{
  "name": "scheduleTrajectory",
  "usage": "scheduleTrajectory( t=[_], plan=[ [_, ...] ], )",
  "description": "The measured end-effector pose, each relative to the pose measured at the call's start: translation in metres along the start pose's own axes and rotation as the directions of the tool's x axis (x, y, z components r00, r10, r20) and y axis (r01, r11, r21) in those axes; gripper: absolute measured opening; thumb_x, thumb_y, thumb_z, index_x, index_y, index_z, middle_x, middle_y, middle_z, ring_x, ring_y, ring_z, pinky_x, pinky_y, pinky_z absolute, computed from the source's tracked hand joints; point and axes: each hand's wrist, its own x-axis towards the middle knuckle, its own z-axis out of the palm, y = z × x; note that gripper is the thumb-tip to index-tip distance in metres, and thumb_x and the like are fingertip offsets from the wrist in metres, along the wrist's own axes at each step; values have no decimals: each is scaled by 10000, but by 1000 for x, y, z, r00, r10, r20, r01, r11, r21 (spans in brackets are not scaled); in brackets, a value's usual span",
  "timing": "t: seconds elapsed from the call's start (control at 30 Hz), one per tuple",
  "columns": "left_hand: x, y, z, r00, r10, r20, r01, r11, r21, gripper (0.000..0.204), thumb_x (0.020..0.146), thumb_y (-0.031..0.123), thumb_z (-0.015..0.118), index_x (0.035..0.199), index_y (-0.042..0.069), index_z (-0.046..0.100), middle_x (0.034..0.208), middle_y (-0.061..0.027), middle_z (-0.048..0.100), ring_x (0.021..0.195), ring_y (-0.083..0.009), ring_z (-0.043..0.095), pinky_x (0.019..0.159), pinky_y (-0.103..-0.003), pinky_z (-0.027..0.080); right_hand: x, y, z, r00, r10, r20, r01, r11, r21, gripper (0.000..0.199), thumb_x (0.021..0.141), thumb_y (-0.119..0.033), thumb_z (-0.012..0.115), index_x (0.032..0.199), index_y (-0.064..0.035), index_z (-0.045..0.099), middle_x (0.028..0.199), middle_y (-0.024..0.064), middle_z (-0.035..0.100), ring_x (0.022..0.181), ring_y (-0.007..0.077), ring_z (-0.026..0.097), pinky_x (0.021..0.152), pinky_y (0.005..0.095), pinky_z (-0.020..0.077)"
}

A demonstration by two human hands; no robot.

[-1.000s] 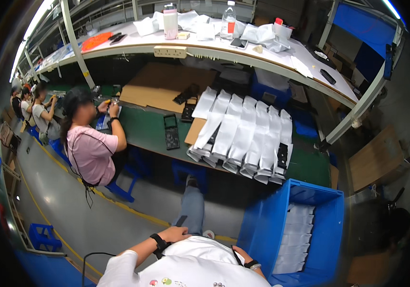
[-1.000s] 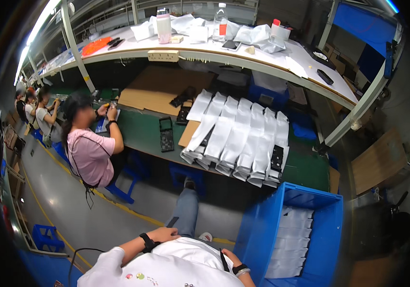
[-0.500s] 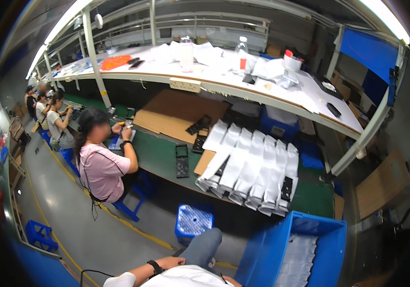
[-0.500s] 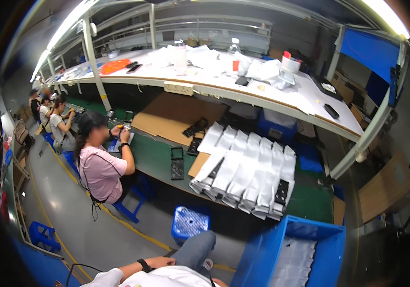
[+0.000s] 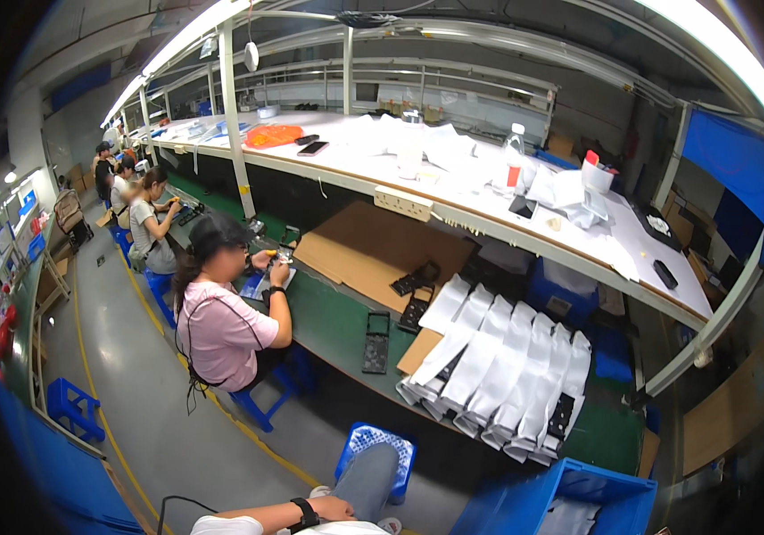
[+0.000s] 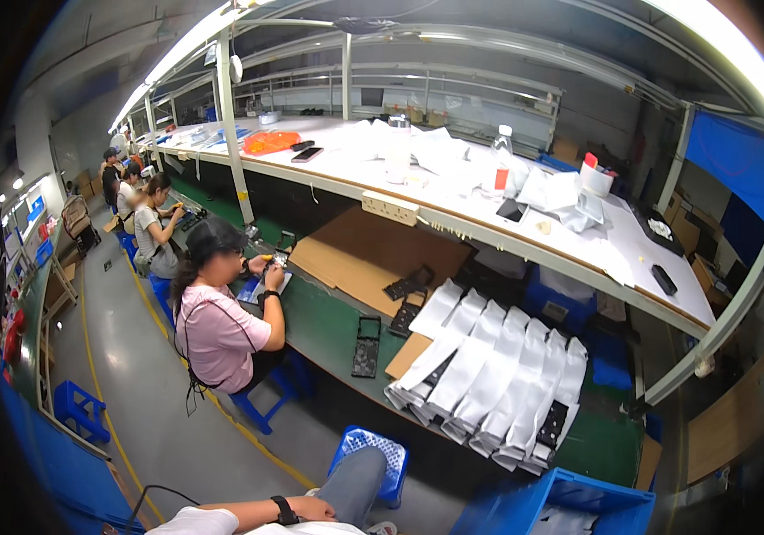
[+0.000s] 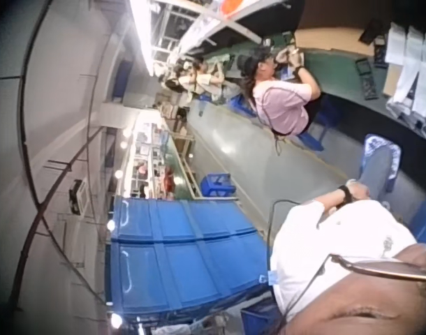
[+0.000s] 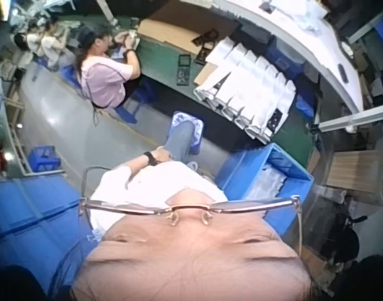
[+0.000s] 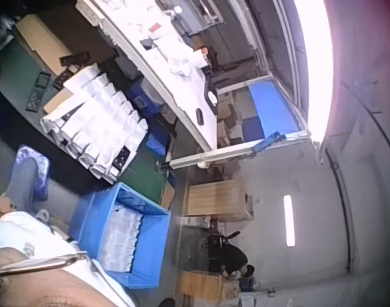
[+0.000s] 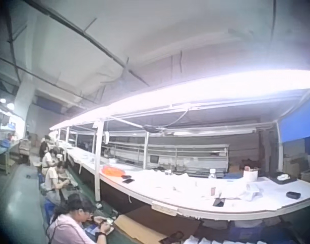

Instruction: Inspecting and inserting black electronic device housings into protective white foam sleeves on a factory assembly line.

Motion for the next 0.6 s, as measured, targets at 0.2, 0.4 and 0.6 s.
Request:
scheduleTrajectory(
  t=[0.2, 0.4, 0.6],
  plan=[
    [12, -29, -44, 997, -65, 51, 72, 986, -152, 483, 880, 478, 472, 1015, 52, 654, 979, -157, 668, 932, -323, 621, 830, -385, 463, 27, -8, -19, 1000, -29, 1, 29, 998, -59, 260, 880, -144, 528, 1123, -64, 581, 1122, 146, 572, 1070, 223, 537, 943, 328, 403],
    [30, -99, -80, 1000, -12, 10, 14, 972, -235, 347, 923, 331, 497, 1043, 48, 657, 979, -121, 675, 895, -239, 635, 813, -334, 472, 62, -47, -46, 997, 54, -54, -60, 992, -109, 233, 875, -129, 523, 1085, -65, 601, 1078, 155, 587, 1034, 226, 556, 919, 329, 422],
    [84, -170, -132, 993, 116, 27, -101, 940, -325, 198, 895, 142, 494, 935, 23, 647, 867, -118, 669, 829, -196, 575, 779, -349, 457, 149, -74, -66, 968, 243, -57, -249, 935, -251, 211, 870, -114, 518, 1048, -67, 622, 1034, 163, 603, 997, 230, 574, 894, 330, 440]
  ],
)
